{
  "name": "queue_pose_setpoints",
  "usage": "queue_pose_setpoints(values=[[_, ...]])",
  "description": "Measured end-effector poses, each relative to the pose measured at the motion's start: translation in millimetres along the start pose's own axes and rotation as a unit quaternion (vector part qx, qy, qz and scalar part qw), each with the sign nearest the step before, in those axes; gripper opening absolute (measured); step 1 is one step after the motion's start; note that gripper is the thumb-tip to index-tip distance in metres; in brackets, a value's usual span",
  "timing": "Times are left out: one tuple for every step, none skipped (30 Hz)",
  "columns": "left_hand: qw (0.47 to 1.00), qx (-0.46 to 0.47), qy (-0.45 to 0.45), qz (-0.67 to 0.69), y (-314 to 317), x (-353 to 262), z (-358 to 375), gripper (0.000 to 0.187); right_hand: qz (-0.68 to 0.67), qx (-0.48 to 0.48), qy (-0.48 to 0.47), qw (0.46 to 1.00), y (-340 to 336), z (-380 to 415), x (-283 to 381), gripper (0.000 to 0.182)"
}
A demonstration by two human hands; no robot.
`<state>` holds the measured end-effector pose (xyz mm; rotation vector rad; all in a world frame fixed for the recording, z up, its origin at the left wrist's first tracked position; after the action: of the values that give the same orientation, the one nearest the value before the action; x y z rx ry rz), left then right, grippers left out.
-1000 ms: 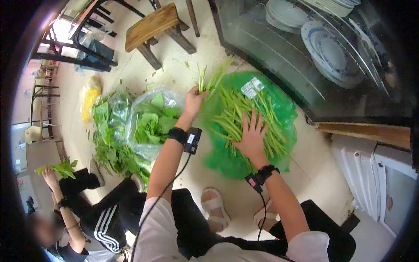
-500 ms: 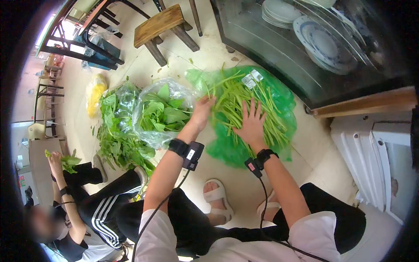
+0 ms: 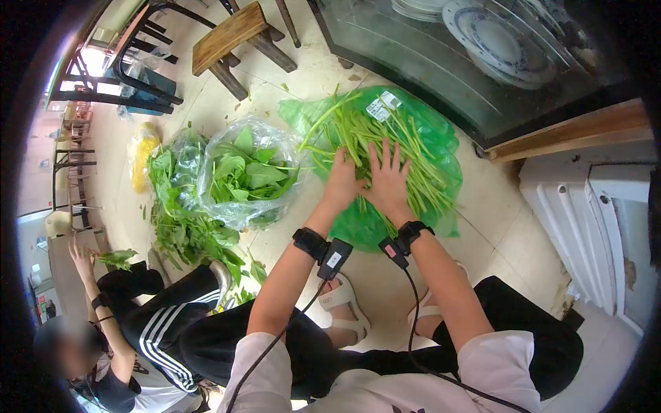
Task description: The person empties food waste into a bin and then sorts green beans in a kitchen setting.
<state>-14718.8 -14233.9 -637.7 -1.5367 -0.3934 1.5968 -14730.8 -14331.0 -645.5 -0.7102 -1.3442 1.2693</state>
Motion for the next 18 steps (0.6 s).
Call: queue_pose_setpoints(values=[[0.999, -0.017, 0.030, -0.005, 0, -6, 1, 0.032, -0.001, -0.007, 0.000, 1.000, 0, 0, -1, 0.100], [0.998, -0.034, 0.061, -0.011, -3, -15, 3, 0.027, 0.000, -0.007, -0.001, 1.000, 0, -1, -1, 0.101], [0.996, -0.048, 0.056, -0.053, -6, -18, 6, 0.025, 0.001, -0.006, -0.003, 1.000, 0, -1, -1, 0.101], [0.992, -0.061, 0.050, -0.094, -9, -20, 11, 0.023, 0.002, -0.004, -0.003, 1.000, 0, 1, -2, 0.101], [0.987, -0.074, 0.044, -0.135, -14, -26, 15, 0.021, 0.004, 0.001, -0.002, 1.000, 1, 1, -3, 0.101], [0.995, -0.058, 0.001, -0.077, -19, -19, 16, 0.020, 0.006, 0.005, -0.003, 1.000, 2, 0, -4, 0.101], [0.998, -0.042, -0.044, -0.019, -24, -12, 20, 0.018, 0.008, 0.010, -0.004, 1.000, 3, -1, -3, 0.101], [0.995, -0.027, -0.090, 0.040, -29, -5, 24, 0.017, 0.004, 0.013, -0.006, 1.000, 3, -1, -3, 0.100], [0.992, -0.030, -0.079, 0.099, -38, -4, 28, 0.016, -0.001, 0.016, -0.006, 1.000, 4, -1, -4, 0.099], [0.985, -0.033, -0.068, 0.156, -50, -2, 32, 0.015, -0.006, 0.018, -0.007, 1.000, 5, -1, -4, 0.098], [0.975, -0.037, -0.056, 0.213, -64, 0, 36, 0.015, -0.008, 0.021, -0.006, 1.000, 5, -2, -5, 0.098], [0.974, -0.079, -0.064, 0.204, -86, 4, 43, 0.016, -0.010, 0.022, -0.005, 1.000, 6, -3, -5, 0.098], [0.971, -0.120, -0.073, 0.195, -108, 9, 51, 0.017, -0.012, 0.025, -0.004, 1.000, 6, -3, -5, 0.098], [0.984, -0.141, -0.090, 0.062, -132, 19, 58, 0.021, -0.008, 0.029, -0.003, 1.000, 7, -3, -5, 0.098], [0.979, -0.161, -0.105, -0.071, -150, 25, 62, 0.024, -0.003, 0.032, -0.002, 0.999, 8, -3, -5, 0.099], [0.945, -0.168, -0.166, -0.225, -156, 33, 65, 0.027, 0.002, 0.036, -0.001, 0.999, 8, -4, -5, 0.100], [0.885, -0.170, -0.223, -0.371, -159, 39, 67, 0.030, 0.001, 0.029, -0.003, 1.000, 7, -4, -5, 0.100], [0.801, -0.167, -0.274, -0.505, -158, 45, 68, 0.033, 0.001, 0.024, -0.005, 1.000, 7, -3, -5, 0.100]])
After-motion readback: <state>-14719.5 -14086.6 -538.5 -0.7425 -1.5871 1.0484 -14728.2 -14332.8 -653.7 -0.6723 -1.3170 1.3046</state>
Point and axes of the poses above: each hand's wrist, its own z-axis away from the middle knuckle, its own y-axis out of the palm, x = y × z, the point moved 8 cm from there along -z, towards the middle knuckle, and after that the axes turned 13 degrees about x, right-handed, at the moved point
